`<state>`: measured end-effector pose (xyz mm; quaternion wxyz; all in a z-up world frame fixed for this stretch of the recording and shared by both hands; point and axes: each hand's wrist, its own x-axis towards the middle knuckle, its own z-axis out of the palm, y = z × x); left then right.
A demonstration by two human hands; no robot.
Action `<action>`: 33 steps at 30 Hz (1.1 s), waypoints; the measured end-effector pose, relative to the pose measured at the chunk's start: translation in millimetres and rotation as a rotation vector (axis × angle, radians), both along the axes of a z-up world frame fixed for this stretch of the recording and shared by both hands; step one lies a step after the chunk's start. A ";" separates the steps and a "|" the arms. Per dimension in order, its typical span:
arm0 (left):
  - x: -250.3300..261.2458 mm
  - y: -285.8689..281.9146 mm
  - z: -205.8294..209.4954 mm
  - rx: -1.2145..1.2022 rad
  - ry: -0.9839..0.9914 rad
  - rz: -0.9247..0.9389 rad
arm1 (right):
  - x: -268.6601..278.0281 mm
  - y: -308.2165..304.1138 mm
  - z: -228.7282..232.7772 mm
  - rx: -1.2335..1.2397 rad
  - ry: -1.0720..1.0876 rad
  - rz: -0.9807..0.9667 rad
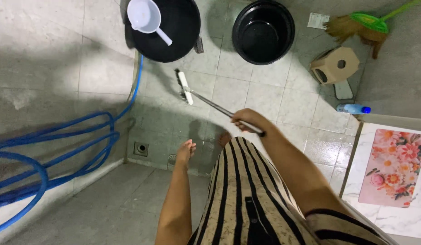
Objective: Scrubbing the floor with a broom and water, then using a squeegee to push water into the drain in a bathroom.
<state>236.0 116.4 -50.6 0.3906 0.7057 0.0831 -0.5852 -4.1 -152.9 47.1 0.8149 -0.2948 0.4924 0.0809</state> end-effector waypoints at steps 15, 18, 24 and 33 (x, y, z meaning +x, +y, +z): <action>-50.0 -81.1 3.5 -0.325 -0.014 -0.231 | -83.5 9.9 -175.3 -0.491 0.601 0.904; -33.5 -36.6 -5.0 -0.250 0.016 -0.198 | -69.4 68.8 -167.4 -0.235 0.486 0.228; -19.7 6.2 -1.1 -0.200 0.070 0.028 | 67.8 68.4 -43.6 -0.063 0.037 0.105; -43.9 -22.7 -10.7 -0.036 -0.003 -0.218 | -3.9 -2.8 49.1 -0.232 0.018 0.225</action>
